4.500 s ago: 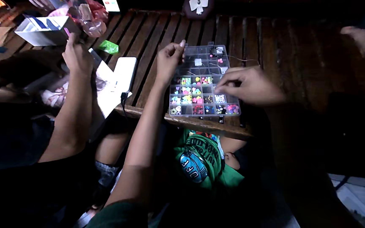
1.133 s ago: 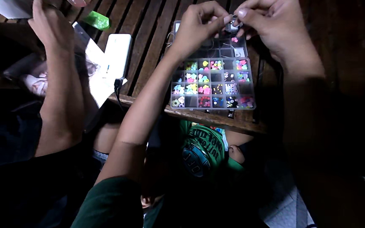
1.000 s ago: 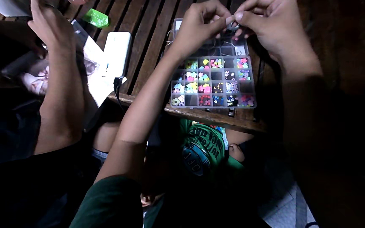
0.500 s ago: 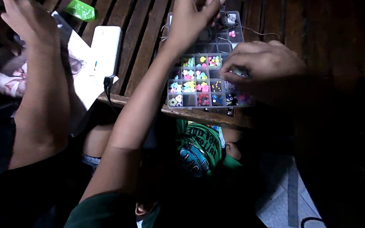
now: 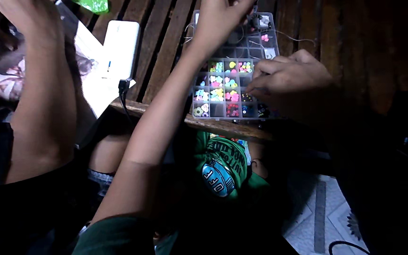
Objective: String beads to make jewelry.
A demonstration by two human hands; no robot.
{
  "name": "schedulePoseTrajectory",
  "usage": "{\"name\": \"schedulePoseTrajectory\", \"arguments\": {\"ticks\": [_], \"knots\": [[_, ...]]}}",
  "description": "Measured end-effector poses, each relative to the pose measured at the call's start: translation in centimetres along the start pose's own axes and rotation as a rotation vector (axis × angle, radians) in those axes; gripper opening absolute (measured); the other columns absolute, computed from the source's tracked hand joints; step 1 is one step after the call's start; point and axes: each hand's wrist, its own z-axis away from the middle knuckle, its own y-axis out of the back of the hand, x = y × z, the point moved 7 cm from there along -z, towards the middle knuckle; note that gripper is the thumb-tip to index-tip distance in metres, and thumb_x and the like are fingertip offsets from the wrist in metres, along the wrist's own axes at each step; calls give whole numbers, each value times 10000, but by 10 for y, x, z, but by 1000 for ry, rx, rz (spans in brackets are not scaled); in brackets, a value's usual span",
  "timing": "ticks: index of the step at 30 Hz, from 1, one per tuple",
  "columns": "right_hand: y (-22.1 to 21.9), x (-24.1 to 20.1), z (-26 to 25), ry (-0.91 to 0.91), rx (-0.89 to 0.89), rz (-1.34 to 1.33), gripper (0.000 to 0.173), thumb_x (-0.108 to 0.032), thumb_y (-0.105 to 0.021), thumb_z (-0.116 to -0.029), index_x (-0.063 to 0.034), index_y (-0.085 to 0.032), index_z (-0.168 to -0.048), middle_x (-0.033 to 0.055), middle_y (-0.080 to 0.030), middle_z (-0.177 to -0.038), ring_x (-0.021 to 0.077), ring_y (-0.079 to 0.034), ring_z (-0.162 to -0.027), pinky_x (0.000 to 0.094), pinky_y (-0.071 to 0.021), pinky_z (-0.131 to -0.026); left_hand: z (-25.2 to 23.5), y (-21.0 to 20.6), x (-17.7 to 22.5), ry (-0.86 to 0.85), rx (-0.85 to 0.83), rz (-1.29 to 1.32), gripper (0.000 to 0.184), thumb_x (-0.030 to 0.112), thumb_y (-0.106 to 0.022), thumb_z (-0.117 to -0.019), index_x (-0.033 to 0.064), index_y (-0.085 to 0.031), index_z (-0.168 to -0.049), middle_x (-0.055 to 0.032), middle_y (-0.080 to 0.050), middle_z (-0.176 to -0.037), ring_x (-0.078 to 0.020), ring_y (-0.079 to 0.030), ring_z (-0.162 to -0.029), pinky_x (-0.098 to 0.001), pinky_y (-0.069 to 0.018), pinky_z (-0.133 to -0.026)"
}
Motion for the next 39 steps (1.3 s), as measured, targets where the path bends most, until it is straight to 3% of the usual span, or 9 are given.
{"name": "schedulePoseTrajectory", "arguments": {"ticks": [3,6,11,14,23,39], "knots": [[5,-8,6,-5,80,103,176,-82,-602,-1002,-2,-729,-909,193,-681,-1042,385,-650,-918,561,-432,-792,0,1,1,-29,5,-4,91,34,-634,-982,-27,-676,-931,-20,-646,-763,-59,-649,-674,-224,-581,-670],[2,-16,12,-67,48,126,186,-23,-555,-989,24,-728,-942,235,-647,-1073,440,-620,-967,578,-435,-769,-1,2,0,-11,8,1,92,44,-636,-985,-33,-676,-953,-25,-652,-762,-60,-649,-669,-223,-576,-666],[-2,-18,17,-90,135,36,184,-51,-582,-977,2,-755,-1010,246,-635,-1033,457,-616,-899,587,-434,-702,-1,2,2,-2,7,19,83,30,-634,-979,-34,-671,-941,-20,-645,-752,-55,-640,-664,-219,-570,-661],[8,-10,18,-138,180,29,202,-64,-563,-1006,9,-749,-1038,261,-635,-1089,471,-604,-946,598,-429,-749,-1,2,3,-4,1,8,97,33,-622,-989,-37,-664,-938,-21,-632,-753,-52,-635,-664,-210,-566,-658],[1,-4,12,-118,148,25,147,-86,-619,-997,-46,-761,-1009,199,-651,-1049,409,-608,-943,565,-406,-787,-2,2,1,-18,0,-20,90,38,-632,-984,-30,-667,-937,-19,-638,-757,-52,-642,-665,-212,-573,-664],[-1,-14,2,-87,103,120,133,-80,-639,-983,-54,-760,-935,143,-678,-1034,357,-615,-921,547,-385,-802,-1,2,2,-42,-18,-39,99,51,-624,-994,-31,-662,-953,-13,-639,-762,-49,-637,-664,-214,-569,-662]]}}
